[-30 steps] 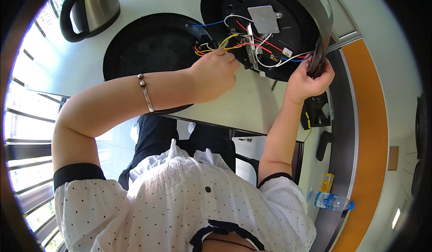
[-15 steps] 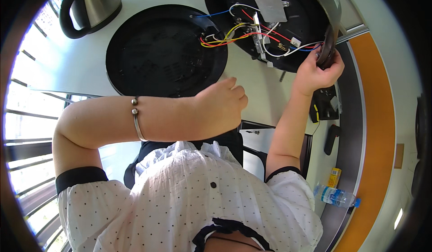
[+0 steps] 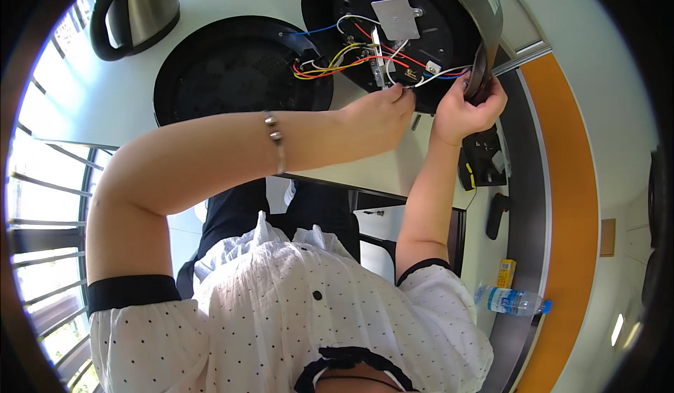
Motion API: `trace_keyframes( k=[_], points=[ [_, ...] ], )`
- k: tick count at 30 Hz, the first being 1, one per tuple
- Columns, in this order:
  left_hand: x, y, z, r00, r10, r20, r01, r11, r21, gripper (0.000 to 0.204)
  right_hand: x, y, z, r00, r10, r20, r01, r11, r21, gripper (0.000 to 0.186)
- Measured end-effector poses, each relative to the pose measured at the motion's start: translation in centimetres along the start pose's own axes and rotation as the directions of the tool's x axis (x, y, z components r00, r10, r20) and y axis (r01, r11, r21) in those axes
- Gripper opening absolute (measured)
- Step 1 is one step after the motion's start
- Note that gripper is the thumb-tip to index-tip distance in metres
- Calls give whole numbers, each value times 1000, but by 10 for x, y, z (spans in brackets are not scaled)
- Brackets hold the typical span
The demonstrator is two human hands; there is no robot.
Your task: The person disassembles a small kitchen appliance, likely a rice cooker, by removing the base and manipulating internal wires and components. They repeatedly adjust the wiring and reposition the base plate while working at a desk.
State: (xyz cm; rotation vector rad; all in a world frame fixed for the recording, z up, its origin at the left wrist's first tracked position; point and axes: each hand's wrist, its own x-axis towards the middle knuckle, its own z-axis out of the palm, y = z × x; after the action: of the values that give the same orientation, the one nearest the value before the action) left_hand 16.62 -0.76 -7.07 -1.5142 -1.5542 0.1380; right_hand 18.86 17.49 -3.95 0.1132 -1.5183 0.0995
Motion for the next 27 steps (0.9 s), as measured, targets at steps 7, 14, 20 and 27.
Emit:
trace_keyframes(
  k=[7, 14, 20, 27],
  points=[
    [28, 0, -4, 866, 120, 485, -156, 987, 33, 17, 2, -7, -5, 999, 44, 29, -44, 999, -3, 32],
    [32, -23, 3, 934, -263, 242, 340, 862, -377, 9, 1, -9, 0, 999, 48, 13, -48, 998, 36, 31],
    [34, -39, 3, 856, -508, 93, 469, 690, -552, 11, 0, -5, -2, 998, 65, 15, -66, 997, 38, 31],
    [47, -57, -7, 761, -629, 160, 547, 489, -680, 5, -2, -3, -1, 981, 186, 46, -191, 974, 122, 33]
  ],
)
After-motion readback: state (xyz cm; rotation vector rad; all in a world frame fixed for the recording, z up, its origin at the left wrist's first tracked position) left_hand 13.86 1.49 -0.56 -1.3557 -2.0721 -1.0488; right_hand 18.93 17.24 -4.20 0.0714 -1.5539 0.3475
